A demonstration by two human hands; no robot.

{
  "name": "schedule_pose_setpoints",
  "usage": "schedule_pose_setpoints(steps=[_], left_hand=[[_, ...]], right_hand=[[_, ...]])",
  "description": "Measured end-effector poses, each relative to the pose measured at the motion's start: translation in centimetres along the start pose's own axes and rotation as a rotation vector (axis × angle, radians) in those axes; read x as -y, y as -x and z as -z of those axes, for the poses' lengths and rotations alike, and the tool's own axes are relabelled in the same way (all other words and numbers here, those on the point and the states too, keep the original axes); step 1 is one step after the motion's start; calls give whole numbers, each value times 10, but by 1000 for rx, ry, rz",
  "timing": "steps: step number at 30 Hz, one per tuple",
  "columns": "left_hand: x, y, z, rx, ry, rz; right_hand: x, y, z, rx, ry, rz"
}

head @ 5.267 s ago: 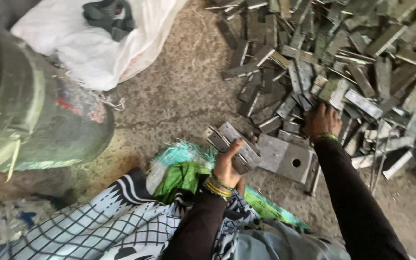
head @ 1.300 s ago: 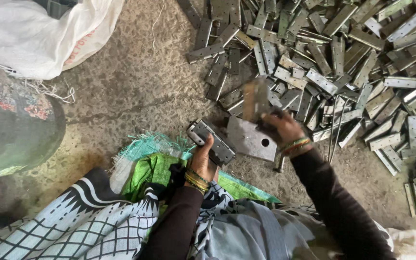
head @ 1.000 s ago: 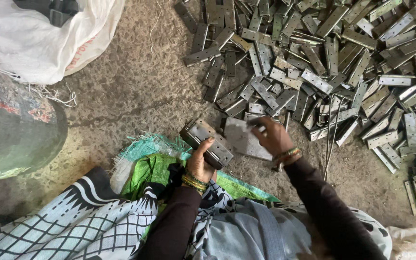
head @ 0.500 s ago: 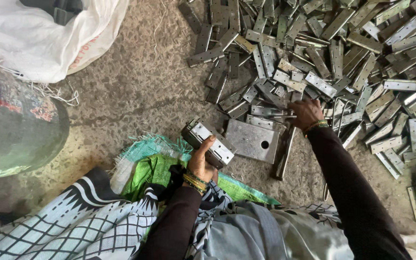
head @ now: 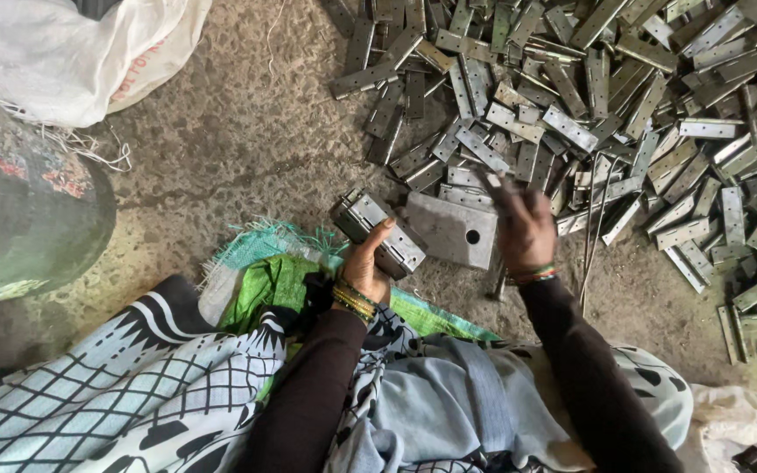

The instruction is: The person sits on the floor and repeatedly picks up metal hinge plates and cylindrical pins from a large pile. They place a hinge plate on a metal block, insert a pin, and strike it with a hammer to secure it. The assembled hinges are then placed into a bucket.

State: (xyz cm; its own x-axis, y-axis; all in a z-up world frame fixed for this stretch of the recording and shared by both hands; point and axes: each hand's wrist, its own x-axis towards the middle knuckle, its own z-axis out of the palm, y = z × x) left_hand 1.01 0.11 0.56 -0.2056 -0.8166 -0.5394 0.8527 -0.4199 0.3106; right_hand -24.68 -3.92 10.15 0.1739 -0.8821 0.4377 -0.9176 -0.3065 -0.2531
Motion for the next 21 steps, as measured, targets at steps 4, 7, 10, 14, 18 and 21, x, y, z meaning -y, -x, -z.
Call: schedule_pose_setpoints(steps=[4,7,10,14,18,21], left_hand=[[-8,2,-8,-38,-35,-7],[-8,12,-14,7,21,55],[-11,17,-24,13,-7,39],[-18,22,-26,-134,-266,-53],[-8,16,-17,-148,-256,-50],[3,11,-5,-162,-98,32]], right_hand=[[2,31,-45,86,363,197],[-23,41,-69,192,303,97],[-51,45,-78,494,135,-312],[-48,28,-63,369,-142,-373],[22,2,-13,316,-302,-323],[102,-3,18,273,-498,101]])
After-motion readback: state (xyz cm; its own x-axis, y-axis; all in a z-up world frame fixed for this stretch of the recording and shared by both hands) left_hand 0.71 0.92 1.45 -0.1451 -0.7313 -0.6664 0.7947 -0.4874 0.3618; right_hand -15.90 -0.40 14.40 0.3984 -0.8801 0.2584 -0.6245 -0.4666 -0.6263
